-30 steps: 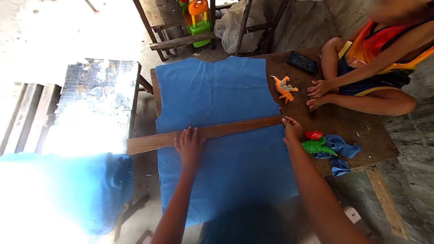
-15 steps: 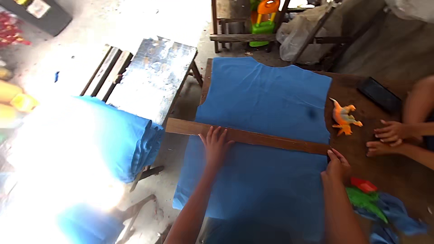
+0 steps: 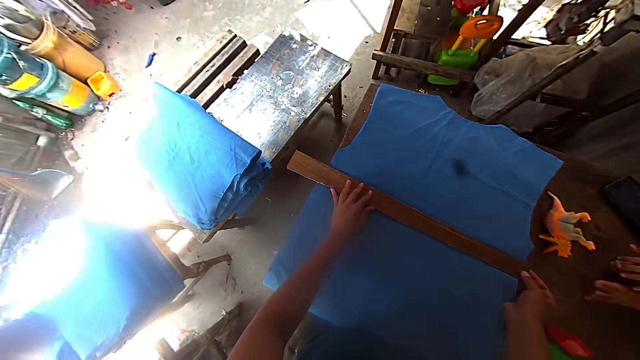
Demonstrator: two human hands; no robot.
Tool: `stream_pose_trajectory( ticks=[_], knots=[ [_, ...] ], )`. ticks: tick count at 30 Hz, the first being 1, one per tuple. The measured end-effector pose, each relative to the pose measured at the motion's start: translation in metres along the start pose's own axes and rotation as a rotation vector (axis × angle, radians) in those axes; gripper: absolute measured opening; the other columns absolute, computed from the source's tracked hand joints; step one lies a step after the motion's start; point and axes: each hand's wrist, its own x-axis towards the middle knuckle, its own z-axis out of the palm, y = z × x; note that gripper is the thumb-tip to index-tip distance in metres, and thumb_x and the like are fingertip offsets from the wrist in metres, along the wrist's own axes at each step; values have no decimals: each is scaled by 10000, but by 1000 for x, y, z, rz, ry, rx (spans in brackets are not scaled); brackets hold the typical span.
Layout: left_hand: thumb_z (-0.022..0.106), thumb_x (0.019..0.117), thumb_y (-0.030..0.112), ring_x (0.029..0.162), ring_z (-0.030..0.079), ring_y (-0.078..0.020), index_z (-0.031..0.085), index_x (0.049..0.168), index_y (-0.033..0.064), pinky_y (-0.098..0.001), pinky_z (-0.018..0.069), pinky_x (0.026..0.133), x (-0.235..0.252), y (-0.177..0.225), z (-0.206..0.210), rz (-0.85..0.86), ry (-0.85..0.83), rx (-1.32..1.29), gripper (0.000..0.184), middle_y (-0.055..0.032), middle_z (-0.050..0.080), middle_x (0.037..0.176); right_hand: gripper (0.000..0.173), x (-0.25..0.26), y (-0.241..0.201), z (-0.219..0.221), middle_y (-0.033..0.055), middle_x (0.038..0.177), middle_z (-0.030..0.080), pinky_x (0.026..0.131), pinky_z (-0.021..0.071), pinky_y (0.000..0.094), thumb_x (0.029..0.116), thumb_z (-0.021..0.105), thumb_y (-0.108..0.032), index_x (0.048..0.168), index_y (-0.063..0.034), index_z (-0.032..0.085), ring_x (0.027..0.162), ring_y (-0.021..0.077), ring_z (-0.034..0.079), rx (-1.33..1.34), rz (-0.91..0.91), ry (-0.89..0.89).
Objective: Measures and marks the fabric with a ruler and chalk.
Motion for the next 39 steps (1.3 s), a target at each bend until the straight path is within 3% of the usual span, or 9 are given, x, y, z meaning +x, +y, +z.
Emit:
stream_pose_trajectory(
  ticks=[10, 14, 16, 18, 21, 24, 28, 33, 39],
  knots=[
    [601, 1011, 361, 1493, 376, -353, 702, 1330, 238, -727, 142, 1184, -2, -7, 16, 62, 98, 68, 356, -22, 565, 1503, 330, 3, -1, -2, 94, 1245, 587, 930, 442, 219, 1031, 565, -89, 1335, 41, 567, 1038, 54, 546, -16, 2, -4],
    [595, 1006, 374, 1512, 342, -345, 686, 1348, 261, -724, 124, 1190, -2, -6, 17, 56, 76, 89, 371, -6, 534, 1532, 334, 17, -4, -19, 72, 1089, 602, 734, 493, 194, 1015, 618, -136, 1309, 17, 578, 829, 34, 570, -180, -83, -30],
    [572, 1000, 461, 1523, 324, -323, 670, 1366, 300, -706, 124, 1202, -5, -14, 24, 66, 96, 139, 412, 26, 515, 1548, 450, 16, -16, -31, 260, 1279, 601, 951, 472, 342, 1031, 614, -193, 1379, 83, 547, 1072, 236, 588, -367, -278, -17],
    [535, 985, 593, 1530, 312, -303, 650, 1381, 330, -698, 125, 1209, -4, -21, 30, 80, 112, 193, 489, 52, 492, 1565, 426, 12, -34, -37, 354, 1240, 621, 1011, 477, 442, 1056, 563, -215, 1299, 133, 604, 1119, 378, 625, -480, -504, 10],
    [534, 972, 639, 1519, 335, -309, 662, 1369, 320, -705, 121, 1207, -4, -22, 32, 81, 136, 204, 525, 43, 523, 1541, 328, 6, -54, -22, 153, 1023, 681, 802, 567, 258, 1069, 495, -142, 1200, 127, 630, 871, 93, 660, -255, -706, -139],
    [521, 978, 637, 1514, 343, -334, 675, 1359, 282, -706, 122, 1209, -1, -18, 29, 66, 133, 196, 543, 11, 543, 1525, 260, 3, -70, 5, -22, 1048, 724, 798, 597, 254, 1058, 500, -76, 1255, -45, 668, 868, 49, 685, 119, -820, -442],
    [495, 975, 662, 1510, 338, -371, 699, 1329, 291, -733, 98, 1193, -1, -14, 23, 43, 149, 223, 552, -1, 569, 1501, 283, -27, -103, 30, -13, 1044, 776, 781, 615, 246, 1022, 614, -142, 1255, -282, 535, 843, 112, 748, 399, -688, -758],
    [528, 974, 635, 1511, 316, -416, 710, 1317, 289, -766, 81, 1168, -3, -10, 20, 46, 161, 212, 520, -13, 574, 1496, 153, -39, -111, 58, -15, 952, 765, 752, 618, 236, 974, 686, -145, 1120, -167, 728, 798, 82, 725, 434, -559, -874],
    [575, 968, 590, 1514, 271, -468, 723, 1297, 298, -795, 68, 1146, -5, -4, 14, 31, 178, 186, 465, 0, 542, 1528, 201, -30, -74, 166, 54, 943, 697, 748, 583, 261, 1023, 597, -67, 1186, 25, 671, 780, 76, 661, -98, -351, -956]
  ],
)
